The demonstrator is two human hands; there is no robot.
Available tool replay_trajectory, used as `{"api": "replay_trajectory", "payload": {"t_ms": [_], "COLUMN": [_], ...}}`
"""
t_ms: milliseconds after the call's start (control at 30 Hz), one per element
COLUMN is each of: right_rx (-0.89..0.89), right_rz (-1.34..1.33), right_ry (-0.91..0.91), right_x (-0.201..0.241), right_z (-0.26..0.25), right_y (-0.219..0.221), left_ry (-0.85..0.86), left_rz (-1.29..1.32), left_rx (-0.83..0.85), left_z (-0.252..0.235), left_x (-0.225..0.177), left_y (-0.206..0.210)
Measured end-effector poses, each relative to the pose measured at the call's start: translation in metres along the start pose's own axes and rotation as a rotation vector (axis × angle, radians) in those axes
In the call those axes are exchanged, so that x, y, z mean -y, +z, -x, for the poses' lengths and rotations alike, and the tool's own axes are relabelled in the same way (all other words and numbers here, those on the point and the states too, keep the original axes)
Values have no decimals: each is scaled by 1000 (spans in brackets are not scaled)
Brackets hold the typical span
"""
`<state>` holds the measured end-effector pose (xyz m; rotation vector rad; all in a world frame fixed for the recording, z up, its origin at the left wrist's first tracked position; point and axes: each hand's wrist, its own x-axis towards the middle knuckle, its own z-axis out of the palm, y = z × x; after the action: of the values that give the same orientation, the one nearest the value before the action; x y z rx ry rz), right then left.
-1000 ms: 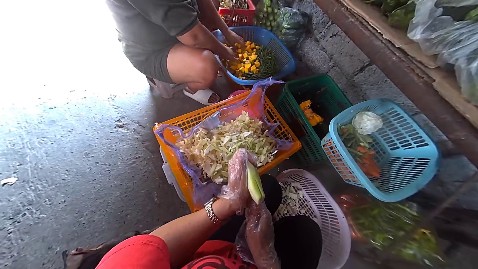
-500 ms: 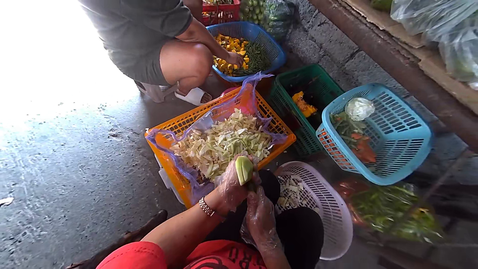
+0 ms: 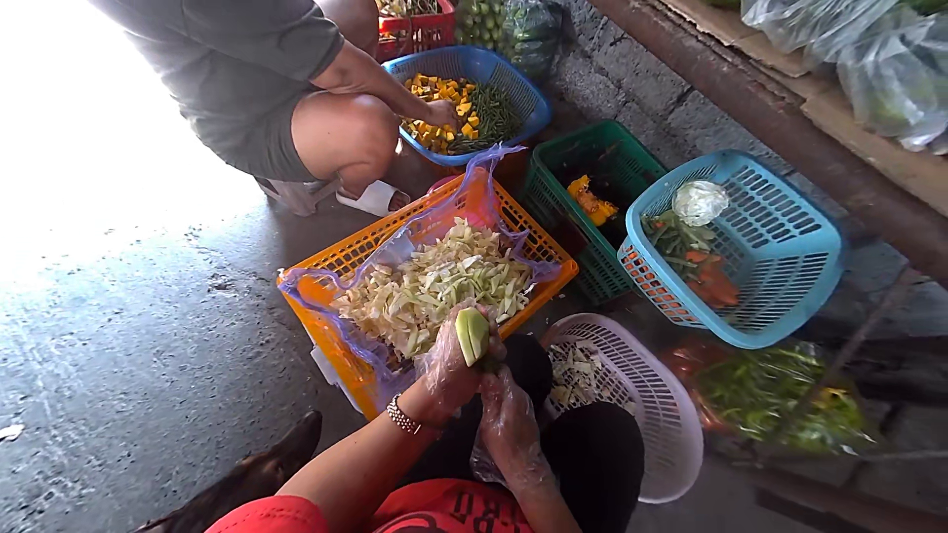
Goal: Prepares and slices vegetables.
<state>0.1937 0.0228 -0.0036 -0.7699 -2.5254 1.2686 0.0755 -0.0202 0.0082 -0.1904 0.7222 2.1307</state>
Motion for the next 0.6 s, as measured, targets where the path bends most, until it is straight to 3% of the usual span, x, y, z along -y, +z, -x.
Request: {"api": "replay_trajectory", "payload": {"t_ms": [133, 267, 367, 500, 600], "right_rx": [27, 159, 121, 17, 31], "right_rz": [-223, -373, -327, -190, -90], "right_ry": [33, 131, 91, -17, 22], "right_x": [0, 9, 14, 12, 11], "right_z": [0, -4, 3, 5, 5], "right_y": [-9, -27, -26, -12, -8], "left_ry": [220, 601, 733, 663, 579], "left_rz": [-471, -988, -965, -773, -644], "left_rx": [24, 288, 389, 238, 102], "left_z": [-6, -10, -15, -3, 2], "left_x": [3, -2, -1, 4, 10], "left_y": [0, -16, -20, -5, -4]}}
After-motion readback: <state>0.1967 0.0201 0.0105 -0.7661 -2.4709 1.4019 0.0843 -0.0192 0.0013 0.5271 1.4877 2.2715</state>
